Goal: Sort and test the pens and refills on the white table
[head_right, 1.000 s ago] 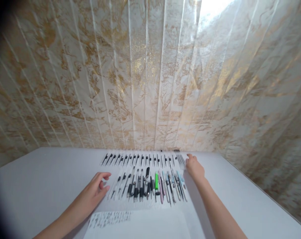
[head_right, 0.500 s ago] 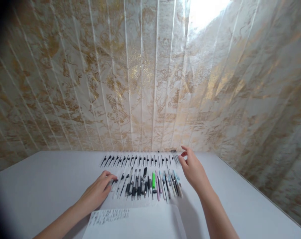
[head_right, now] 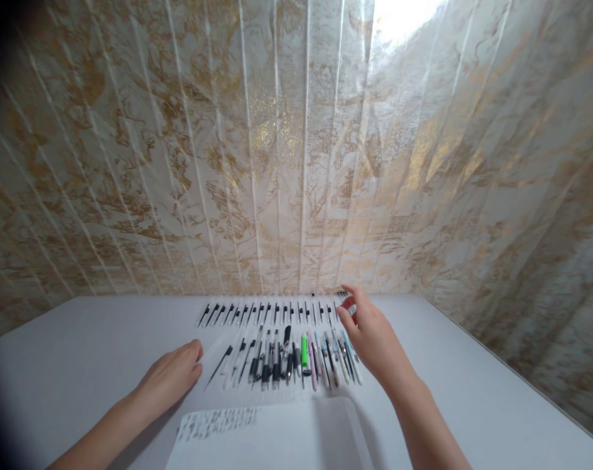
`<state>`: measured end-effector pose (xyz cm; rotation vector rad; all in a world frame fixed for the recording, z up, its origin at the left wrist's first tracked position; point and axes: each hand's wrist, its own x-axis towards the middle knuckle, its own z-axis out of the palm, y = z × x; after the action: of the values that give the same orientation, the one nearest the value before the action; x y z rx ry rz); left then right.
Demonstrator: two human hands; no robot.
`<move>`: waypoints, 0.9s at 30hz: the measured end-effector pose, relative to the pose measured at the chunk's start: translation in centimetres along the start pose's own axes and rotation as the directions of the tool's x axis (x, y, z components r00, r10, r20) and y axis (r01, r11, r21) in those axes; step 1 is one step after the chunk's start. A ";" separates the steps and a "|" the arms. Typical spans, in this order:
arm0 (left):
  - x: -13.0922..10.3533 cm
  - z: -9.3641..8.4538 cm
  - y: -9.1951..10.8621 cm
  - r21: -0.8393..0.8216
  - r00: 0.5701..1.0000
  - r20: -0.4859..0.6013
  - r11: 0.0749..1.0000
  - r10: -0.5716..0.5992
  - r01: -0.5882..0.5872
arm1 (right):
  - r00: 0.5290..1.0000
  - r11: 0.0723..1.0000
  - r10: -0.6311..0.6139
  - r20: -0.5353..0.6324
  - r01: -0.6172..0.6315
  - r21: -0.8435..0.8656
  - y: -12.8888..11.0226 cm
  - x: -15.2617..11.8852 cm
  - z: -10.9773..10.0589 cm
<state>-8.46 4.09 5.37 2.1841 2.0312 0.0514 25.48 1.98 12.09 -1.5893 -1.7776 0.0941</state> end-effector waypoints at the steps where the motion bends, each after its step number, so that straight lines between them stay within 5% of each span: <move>1: -0.1 -0.2 -0.2 -0.006 1.000 0.000 1.000 -0.005 0.005 | 1.000 1.000 -0.007 0.011 0.007 0.002 -0.2 -0.1 0.1; 12: -1.0 0.6 0.8 -0.145 0.991 -0.046 0.981 0.125 -0.131 | 0.988 0.997 -0.067 0.139 0.059 0.058 -2.8 -0.9 0.0; 18: -1.3 0.7 1.0 -0.071 0.997 -0.033 0.995 0.065 -0.067 | 0.983 0.997 -0.066 0.171 0.056 0.061 -3.2 -1.1 -0.2; 24: -0.7 -1.5 -1.6 -0.117 1.000 -0.016 0.993 0.006 -0.008 | 0.976 0.988 -0.061 0.210 0.030 0.149 -3.6 -1.3 0.3; 27: -1.6 -2.7 -0.5 -0.291 0.986 -0.031 0.942 0.166 -0.167 | 0.933 0.924 -0.049 0.357 -0.093 0.370 -4.2 -1.6 2.2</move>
<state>-9.47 2.75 8.08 2.1583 1.7070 0.3565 20.68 0.46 11.83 -1.3642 -1.8675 0.7451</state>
